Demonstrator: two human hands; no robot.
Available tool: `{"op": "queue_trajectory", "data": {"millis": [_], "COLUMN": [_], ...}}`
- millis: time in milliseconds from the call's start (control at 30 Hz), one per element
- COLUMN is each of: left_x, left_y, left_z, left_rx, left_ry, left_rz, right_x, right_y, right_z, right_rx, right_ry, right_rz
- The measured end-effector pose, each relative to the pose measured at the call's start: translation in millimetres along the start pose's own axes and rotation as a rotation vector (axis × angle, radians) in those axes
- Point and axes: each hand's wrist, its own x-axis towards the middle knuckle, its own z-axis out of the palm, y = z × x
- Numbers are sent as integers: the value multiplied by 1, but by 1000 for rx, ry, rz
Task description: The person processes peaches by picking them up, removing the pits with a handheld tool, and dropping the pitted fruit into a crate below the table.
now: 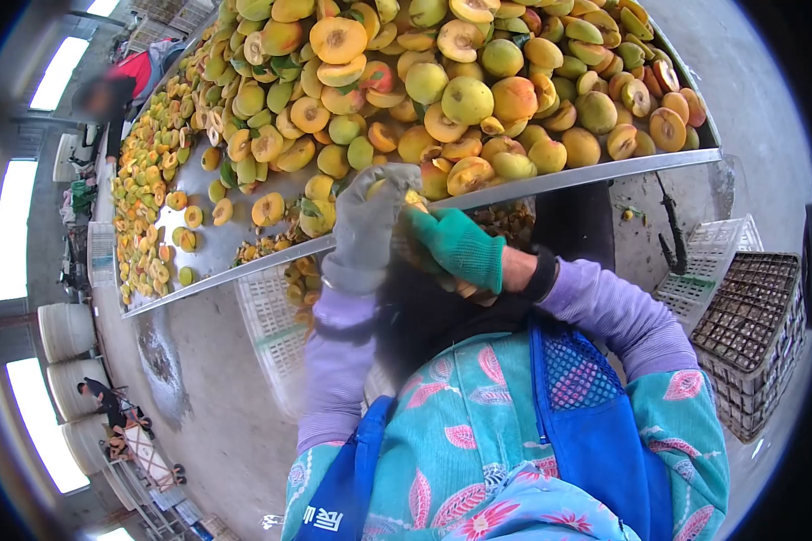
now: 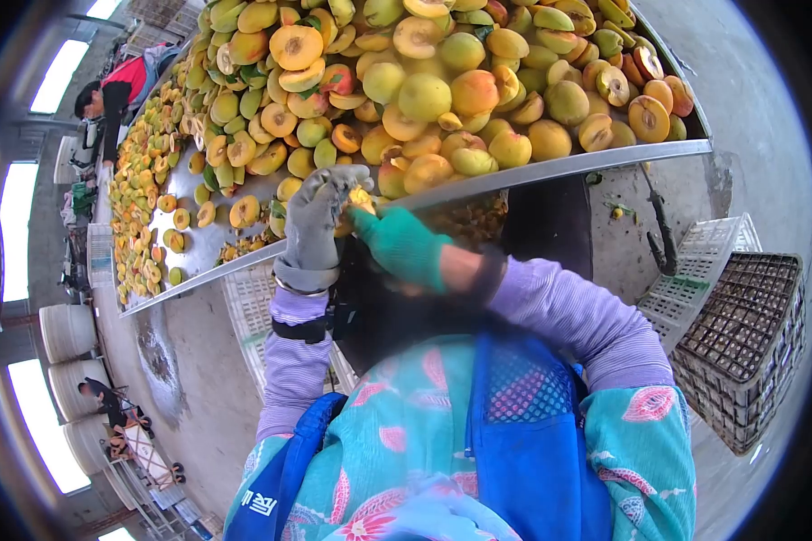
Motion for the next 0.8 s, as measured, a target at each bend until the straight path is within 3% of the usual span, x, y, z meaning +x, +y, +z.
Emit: {"op": "queue_trajectory", "data": {"millis": [33,133,167,233,333,433,533,567,633,700,767,800], "left_x": [-1,-3,0,10,21,20,23,29,28,26,28,30], "left_y": [4,14,13,11,13,22,12,4,6,5,-1,0], "left_z": [9,23,25,20,18,24,28,23,23,24,17,17], "left_rx": [-11,-244,-242,-53,31,-195,-227,-71,-337,-537,-329,-231], "left_ry": [125,289,308,249,126,34,49,36,-57,-180,-252,-287], "left_rz": [-15,8,34,-46,-101,-155,-54,-88,-138,-143,-93,-64], "right_x": [-11,-6,-6,-9,1,7,-6,-2,8,4,4,2], "right_y": [-13,-14,-16,-21,-9,-5,-17,-12,-6,-4,1,-1], "right_z": [4,10,10,8,7,6,5,2,-6,-5,-9,-13], "right_rx": [39,551,420,151,178,639,311,448,707,828,930,829], "right_ry": [-49,-287,-193,-2,28,-246,-74,-177,-394,-421,-521,-492], "right_rz": [95,147,125,83,-18,84,18,14,9,36,70,75]}}
